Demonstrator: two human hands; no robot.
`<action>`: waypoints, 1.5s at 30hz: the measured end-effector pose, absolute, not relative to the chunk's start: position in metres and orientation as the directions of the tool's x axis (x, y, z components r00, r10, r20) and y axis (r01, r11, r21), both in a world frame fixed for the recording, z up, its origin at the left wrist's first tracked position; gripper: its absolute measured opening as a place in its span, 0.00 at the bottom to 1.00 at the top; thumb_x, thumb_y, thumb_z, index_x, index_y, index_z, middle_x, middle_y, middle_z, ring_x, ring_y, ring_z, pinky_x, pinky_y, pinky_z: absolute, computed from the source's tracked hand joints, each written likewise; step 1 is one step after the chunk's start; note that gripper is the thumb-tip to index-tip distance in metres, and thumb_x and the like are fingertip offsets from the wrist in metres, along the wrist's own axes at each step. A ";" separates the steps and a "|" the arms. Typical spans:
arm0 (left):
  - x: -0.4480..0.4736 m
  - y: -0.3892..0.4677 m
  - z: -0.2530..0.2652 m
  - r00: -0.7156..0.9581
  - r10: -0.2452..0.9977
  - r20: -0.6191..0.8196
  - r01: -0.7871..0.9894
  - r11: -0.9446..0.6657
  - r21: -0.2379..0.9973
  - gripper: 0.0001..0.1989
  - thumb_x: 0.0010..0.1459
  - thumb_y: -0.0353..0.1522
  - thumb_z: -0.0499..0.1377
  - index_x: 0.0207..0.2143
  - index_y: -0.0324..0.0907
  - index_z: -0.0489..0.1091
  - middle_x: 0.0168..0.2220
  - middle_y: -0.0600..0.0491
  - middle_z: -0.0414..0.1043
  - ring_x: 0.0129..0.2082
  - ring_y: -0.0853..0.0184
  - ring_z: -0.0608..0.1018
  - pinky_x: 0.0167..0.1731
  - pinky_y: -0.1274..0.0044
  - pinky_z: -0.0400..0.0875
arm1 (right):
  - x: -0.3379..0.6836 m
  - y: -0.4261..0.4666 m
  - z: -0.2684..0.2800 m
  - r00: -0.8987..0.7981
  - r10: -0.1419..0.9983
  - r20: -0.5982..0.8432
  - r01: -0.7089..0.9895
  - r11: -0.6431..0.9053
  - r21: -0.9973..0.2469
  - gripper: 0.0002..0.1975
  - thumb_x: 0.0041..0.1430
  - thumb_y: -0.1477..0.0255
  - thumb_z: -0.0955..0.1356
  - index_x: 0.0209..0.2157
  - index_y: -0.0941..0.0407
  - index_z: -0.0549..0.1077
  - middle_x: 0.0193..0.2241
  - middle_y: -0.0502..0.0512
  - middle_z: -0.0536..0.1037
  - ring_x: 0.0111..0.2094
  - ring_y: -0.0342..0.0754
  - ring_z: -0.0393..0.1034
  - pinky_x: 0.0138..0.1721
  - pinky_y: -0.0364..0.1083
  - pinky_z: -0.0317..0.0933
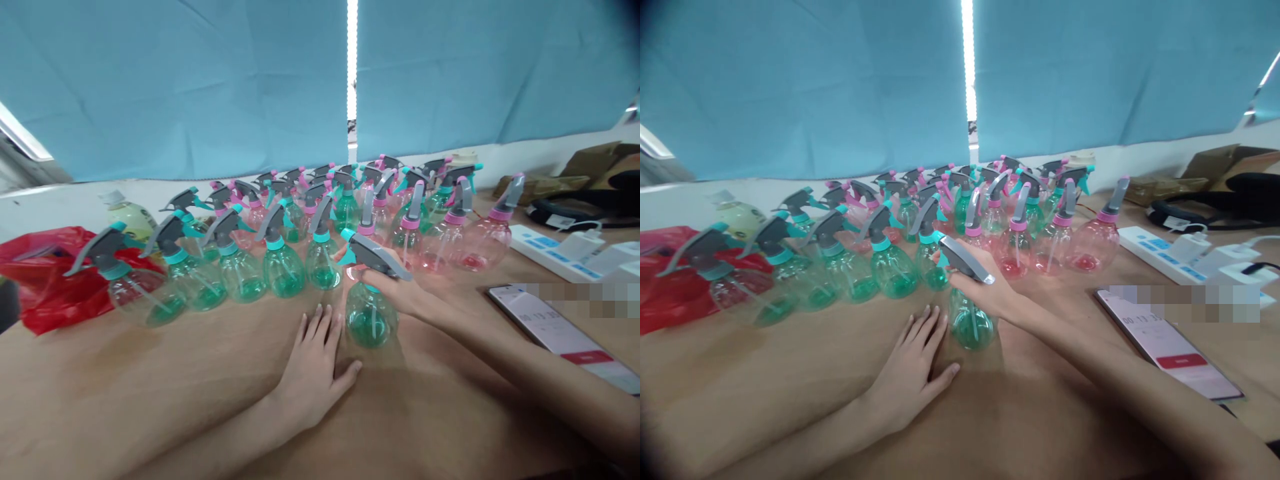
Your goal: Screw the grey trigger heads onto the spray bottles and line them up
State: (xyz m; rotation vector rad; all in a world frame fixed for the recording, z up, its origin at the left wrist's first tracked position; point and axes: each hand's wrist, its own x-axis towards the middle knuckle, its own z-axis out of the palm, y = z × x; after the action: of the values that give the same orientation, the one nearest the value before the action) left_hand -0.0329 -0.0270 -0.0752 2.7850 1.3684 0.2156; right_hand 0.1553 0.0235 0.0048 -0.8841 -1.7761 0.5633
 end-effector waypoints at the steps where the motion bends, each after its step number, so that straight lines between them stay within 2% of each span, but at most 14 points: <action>1: -0.033 -0.027 -0.076 0.605 0.788 0.115 0.784 -0.614 0.091 0.36 0.64 0.47 0.49 0.64 0.30 0.52 0.66 0.35 0.49 0.66 0.48 0.52 0.61 0.54 0.50 | 0.154 0.025 0.005 -0.198 0.791 0.580 0.302 0.612 -0.731 0.06 0.54 0.72 0.64 0.34 0.51 0.72 0.25 0.49 0.73 0.29 0.47 0.67 0.28 0.45 0.64; 10: -0.034 -0.026 -0.076 0.610 0.785 0.108 0.778 -0.619 0.109 0.36 0.64 0.47 0.49 0.64 0.30 0.50 0.66 0.35 0.48 0.66 0.48 0.52 0.60 0.53 0.50 | 0.161 -0.003 0.033 -0.187 0.829 0.527 0.386 0.555 -0.737 0.07 0.53 0.75 0.66 0.32 0.50 0.74 0.23 0.49 0.74 0.28 0.48 0.69 0.30 0.46 0.65; 14: -0.034 -0.027 -0.077 0.603 0.791 0.104 0.774 -0.611 0.163 0.36 0.64 0.47 0.50 0.64 0.29 0.50 0.66 0.34 0.49 0.66 0.47 0.51 0.61 0.53 0.48 | 0.160 0.004 0.026 -0.184 0.858 0.479 0.352 0.513 -0.783 0.06 0.52 0.75 0.66 0.32 0.50 0.74 0.25 0.49 0.74 0.30 0.49 0.70 0.30 0.46 0.65; 17: -0.035 -0.028 -0.078 0.576 0.802 0.158 0.758 -0.596 0.266 0.36 0.63 0.44 0.53 0.65 0.32 0.49 0.65 0.36 0.52 0.65 0.49 0.54 0.61 0.53 0.48 | 0.157 0.017 0.008 -0.159 0.861 0.483 0.255 0.508 -0.822 0.08 0.52 0.72 0.66 0.36 0.51 0.74 0.27 0.49 0.74 0.31 0.49 0.70 0.30 0.46 0.64; 22: -0.037 -0.029 -0.072 0.450 0.848 0.278 0.648 -0.525 0.551 0.35 0.61 0.43 0.57 0.64 0.41 0.47 0.60 0.41 0.60 0.59 0.52 0.64 0.56 0.57 0.60 | 0.147 0.027 -0.013 -0.184 0.852 0.491 0.106 0.514 -0.851 0.11 0.55 0.70 0.67 0.41 0.51 0.74 0.32 0.50 0.76 0.30 0.47 0.70 0.35 0.48 0.65; 26: -0.049 -0.037 -0.066 0.368 0.865 0.340 0.568 -0.499 0.654 0.37 0.58 0.44 0.60 0.63 0.44 0.47 0.58 0.41 0.60 0.58 0.51 0.65 0.55 0.57 0.61 | 0.118 0.022 -0.014 -0.245 0.822 0.514 0.087 0.546 -0.833 0.11 0.56 0.69 0.68 0.43 0.52 0.73 0.35 0.51 0.77 0.34 0.46 0.71 0.39 0.49 0.65; 29: -0.070 -0.047 -0.068 0.294 0.881 0.371 0.560 -0.474 0.680 0.40 0.55 0.44 0.63 0.63 0.47 0.46 0.58 0.43 0.58 0.59 0.49 0.64 0.55 0.55 0.61 | 0.083 0.018 -0.012 -0.253 0.801 0.543 0.060 0.573 -0.817 0.11 0.56 0.69 0.68 0.42 0.52 0.73 0.33 0.50 0.77 0.36 0.47 0.72 0.40 0.49 0.65; 34: -0.121 -0.063 -0.064 0.115 0.911 0.396 0.642 -0.373 0.671 0.40 0.53 0.45 0.63 0.62 0.50 0.46 0.58 0.44 0.60 0.58 0.48 0.66 0.53 0.53 0.63 | 0.010 0.011 -0.009 -0.306 0.772 0.557 -0.061 0.568 -0.821 0.15 0.56 0.63 0.69 0.45 0.53 0.72 0.37 0.52 0.77 0.35 0.45 0.72 0.36 0.46 0.66; 37: -0.153 -0.073 -0.052 0.040 0.926 0.374 0.734 -0.281 0.618 0.37 0.53 0.45 0.62 0.60 0.47 0.51 0.54 0.44 0.65 0.56 0.48 0.68 0.54 0.52 0.62 | -0.031 0.004 -0.002 -0.351 0.755 0.554 -0.029 0.583 -0.812 0.17 0.55 0.60 0.69 0.44 0.53 0.72 0.37 0.51 0.77 0.31 0.43 0.70 0.35 0.45 0.65; 40: -0.185 -0.086 -0.044 -0.047 0.909 0.413 0.797 -0.215 0.564 0.36 0.53 0.45 0.61 0.60 0.47 0.51 0.54 0.44 0.66 0.57 0.48 0.67 0.55 0.53 0.61 | -0.062 -0.002 0.008 -0.471 0.711 0.521 0.044 0.609 -0.792 0.20 0.53 0.58 0.70 0.45 0.54 0.71 0.35 0.50 0.77 0.29 0.43 0.69 0.34 0.45 0.65; 41: -0.197 -0.090 -0.044 -0.078 0.901 0.428 0.797 -0.202 0.569 0.36 0.54 0.45 0.61 0.61 0.47 0.51 0.54 0.44 0.66 0.57 0.48 0.67 0.56 0.53 0.61 | -0.070 -0.003 0.011 -0.524 0.682 0.510 0.066 0.630 -0.774 0.23 0.51 0.57 0.71 0.46 0.53 0.71 0.36 0.51 0.77 0.32 0.44 0.70 0.36 0.46 0.65; 43: -0.221 -0.096 -0.045 -0.124 0.891 0.437 0.768 -0.193 0.611 0.35 0.55 0.46 0.61 0.60 0.49 0.52 0.54 0.45 0.67 0.57 0.49 0.68 0.56 0.52 0.61 | -0.079 -0.002 0.015 -0.608 0.622 0.494 0.096 0.675 -0.731 0.29 0.48 0.54 0.72 0.49 0.52 0.69 0.45 0.55 0.76 0.42 0.50 0.71 0.44 0.51 0.65; 45: -0.245 -0.098 -0.045 -0.161 0.909 0.385 0.689 -0.175 0.703 0.31 0.57 0.44 0.60 0.59 0.50 0.52 0.54 0.47 0.68 0.55 0.52 0.71 0.55 0.55 0.64 | -0.086 0.001 0.019 -0.634 0.617 0.467 0.130 0.680 -0.722 0.33 0.49 0.52 0.71 0.54 0.52 0.67 0.54 0.59 0.71 0.52 0.53 0.67 0.51 0.54 0.62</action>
State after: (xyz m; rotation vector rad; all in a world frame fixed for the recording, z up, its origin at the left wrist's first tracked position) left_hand -0.2455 -0.0981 -0.0453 1.8467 1.8304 1.2502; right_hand -0.0859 0.0013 0.0188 -0.5712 -2.1603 0.8552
